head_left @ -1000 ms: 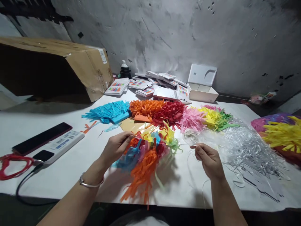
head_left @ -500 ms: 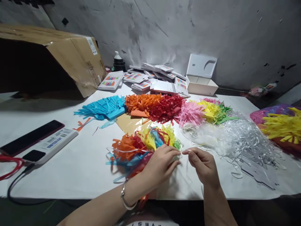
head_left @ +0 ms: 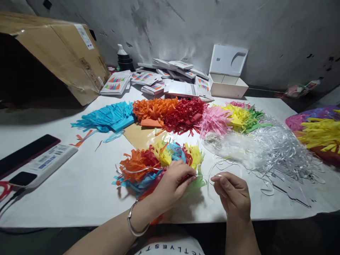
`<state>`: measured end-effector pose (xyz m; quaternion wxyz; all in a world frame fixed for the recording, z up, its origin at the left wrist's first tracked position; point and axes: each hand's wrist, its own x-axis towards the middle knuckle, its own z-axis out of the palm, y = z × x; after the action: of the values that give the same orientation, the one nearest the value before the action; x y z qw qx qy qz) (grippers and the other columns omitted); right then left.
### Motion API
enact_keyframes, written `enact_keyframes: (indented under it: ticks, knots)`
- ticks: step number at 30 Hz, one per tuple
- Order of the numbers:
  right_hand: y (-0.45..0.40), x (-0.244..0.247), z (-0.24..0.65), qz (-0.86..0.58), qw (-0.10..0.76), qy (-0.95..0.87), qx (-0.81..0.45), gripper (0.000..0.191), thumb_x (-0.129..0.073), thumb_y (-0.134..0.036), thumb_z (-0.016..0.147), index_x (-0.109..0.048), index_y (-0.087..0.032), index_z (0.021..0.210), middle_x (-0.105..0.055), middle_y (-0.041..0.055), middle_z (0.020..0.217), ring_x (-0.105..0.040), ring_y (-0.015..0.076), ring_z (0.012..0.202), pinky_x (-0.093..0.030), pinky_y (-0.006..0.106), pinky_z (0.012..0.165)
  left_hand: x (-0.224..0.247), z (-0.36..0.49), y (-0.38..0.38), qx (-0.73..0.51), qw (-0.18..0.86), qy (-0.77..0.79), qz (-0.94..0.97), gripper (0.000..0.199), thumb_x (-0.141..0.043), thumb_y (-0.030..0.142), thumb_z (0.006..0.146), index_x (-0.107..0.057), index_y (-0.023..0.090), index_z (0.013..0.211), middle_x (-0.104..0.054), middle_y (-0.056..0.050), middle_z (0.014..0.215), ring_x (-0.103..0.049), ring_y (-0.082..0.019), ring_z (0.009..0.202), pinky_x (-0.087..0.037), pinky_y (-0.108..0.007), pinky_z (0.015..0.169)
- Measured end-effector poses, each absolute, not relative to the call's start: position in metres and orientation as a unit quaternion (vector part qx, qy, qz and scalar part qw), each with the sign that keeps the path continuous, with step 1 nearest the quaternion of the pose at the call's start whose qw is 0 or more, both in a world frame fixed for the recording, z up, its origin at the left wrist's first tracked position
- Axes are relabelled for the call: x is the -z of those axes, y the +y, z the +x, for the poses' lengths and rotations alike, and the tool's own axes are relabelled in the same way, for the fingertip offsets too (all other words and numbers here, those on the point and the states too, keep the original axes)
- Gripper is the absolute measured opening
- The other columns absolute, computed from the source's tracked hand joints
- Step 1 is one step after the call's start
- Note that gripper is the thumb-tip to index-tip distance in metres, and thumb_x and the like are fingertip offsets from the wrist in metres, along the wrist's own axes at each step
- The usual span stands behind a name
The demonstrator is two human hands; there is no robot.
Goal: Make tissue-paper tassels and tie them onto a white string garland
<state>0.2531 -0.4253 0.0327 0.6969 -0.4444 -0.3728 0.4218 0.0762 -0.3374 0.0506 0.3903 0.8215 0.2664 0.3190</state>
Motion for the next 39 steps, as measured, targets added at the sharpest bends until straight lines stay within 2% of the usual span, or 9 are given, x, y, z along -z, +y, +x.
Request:
enact_keyframes:
  ticks: [4,6,9,11,15,21,33,36,39]
  knots:
    - [-0.426,-0.028,0.254,-0.445,0.708,-0.362,-0.412,0.023,-0.070,-0.040,0.088,-0.080,-0.020,0.082,-0.040,-0.0046,0.046,-0.027,0.0067,0.042,-0.022,0.023,0.042,-0.056,0.071,-0.337,-0.306,0.411,0.259,0.819,0.016,-0.056,0.020,0.095,-0.063,0.021,0.081,-0.066,-0.001,0.077,-0.053,-0.018,0.076,-0.037,-0.031,0.074]
    - [-0.425,-0.025,0.257,-0.490,0.689,-0.382,-0.373,0.024,-0.066,-0.039,0.091,-0.078,-0.021,0.083,-0.046,-0.0030,0.051,-0.034,0.0082,0.045,-0.027,0.024,0.044,-0.056,0.071,-0.337,-0.299,0.426,0.254,0.815,0.016,-0.055,0.022,0.096,-0.064,0.021,0.083,-0.066,-0.001,0.078,-0.054,-0.018,0.077,-0.038,-0.032,0.074]
    - [-0.424,-0.024,0.259,-0.602,0.613,-0.458,-0.228,0.014,-0.066,-0.032,0.092,-0.076,-0.023,0.096,-0.063,0.0038,0.080,-0.056,0.0164,0.070,-0.043,0.028,0.059,-0.056,0.072,-0.339,-0.282,0.440,0.257,0.813,0.016,-0.055,0.024,0.096,-0.064,0.021,0.083,-0.065,-0.002,0.079,-0.054,-0.019,0.078,-0.039,-0.032,0.074]
    - [-0.425,-0.027,0.258,-0.639,0.572,-0.503,-0.105,0.021,-0.067,-0.025,0.090,-0.072,-0.026,0.110,-0.063,0.0073,0.101,-0.059,0.0226,0.092,-0.048,0.034,0.072,-0.056,0.073,-0.340,-0.274,0.443,0.259,0.813,0.016,-0.055,0.024,0.096,-0.064,0.021,0.083,-0.064,-0.002,0.078,-0.054,-0.019,0.078,-0.039,-0.032,0.074]
    - [-0.435,-0.034,0.245,-0.600,0.549,-0.582,0.015,0.035,-0.063,-0.008,0.088,-0.068,-0.028,0.116,-0.060,0.0053,0.096,-0.059,0.0217,0.089,-0.049,0.037,0.076,-0.057,0.073,-0.342,-0.268,0.438,0.256,0.819,0.018,-0.052,0.026,0.098,-0.064,0.020,0.086,-0.063,-0.002,0.077,-0.052,-0.018,0.076,-0.039,-0.032,0.073]
    - [-0.437,-0.039,0.228,-0.567,0.481,-0.668,0.015,0.033,-0.061,-0.001,0.088,-0.065,-0.022,0.114,-0.062,0.0056,0.090,-0.057,0.0191,0.082,-0.046,0.035,0.072,-0.058,0.072,-0.342,-0.275,0.420,0.256,0.826,0.019,-0.051,0.026,0.097,-0.064,0.020,0.084,-0.060,-0.002,0.075,-0.051,-0.018,0.075,-0.038,-0.032,0.072]
    - [-0.433,-0.039,0.225,-0.588,0.475,-0.655,-0.028,0.017,-0.061,-0.008,0.089,-0.066,-0.021,0.098,-0.064,0.0046,0.085,-0.057,0.0188,0.079,-0.049,0.032,0.071,-0.057,0.069,-0.343,-0.260,0.361,0.241,0.862,0.016,-0.050,0.021,0.096,-0.063,0.020,0.088,-0.064,-0.004,0.080,-0.053,-0.019,0.078,-0.039,-0.034,0.075]
    - [-0.430,-0.039,0.223,-0.595,0.483,-0.642,-0.030,0.014,-0.061,-0.008,0.088,-0.065,-0.021,0.091,-0.063,0.0033,0.081,-0.056,0.0174,0.076,-0.047,0.030,0.068,-0.057,0.069,-0.344,-0.255,0.371,0.240,0.860,0.015,-0.050,0.021,0.096,-0.063,0.020,0.089,-0.064,-0.004,0.081,-0.052,-0.020,0.079,-0.039,-0.034,0.075]
    - [-0.428,-0.039,0.222,-0.601,0.514,-0.603,-0.103,0.013,-0.060,-0.008,0.085,-0.063,-0.021,0.082,-0.059,0.0001,0.075,-0.052,0.0137,0.066,-0.044,0.026,0.060,-0.057,0.069,-0.344,-0.254,0.411,0.236,0.843,0.015,-0.050,0.021,0.096,-0.062,0.020,0.087,-0.062,-0.003,0.077,-0.051,-0.019,0.076,-0.039,-0.033,0.074]
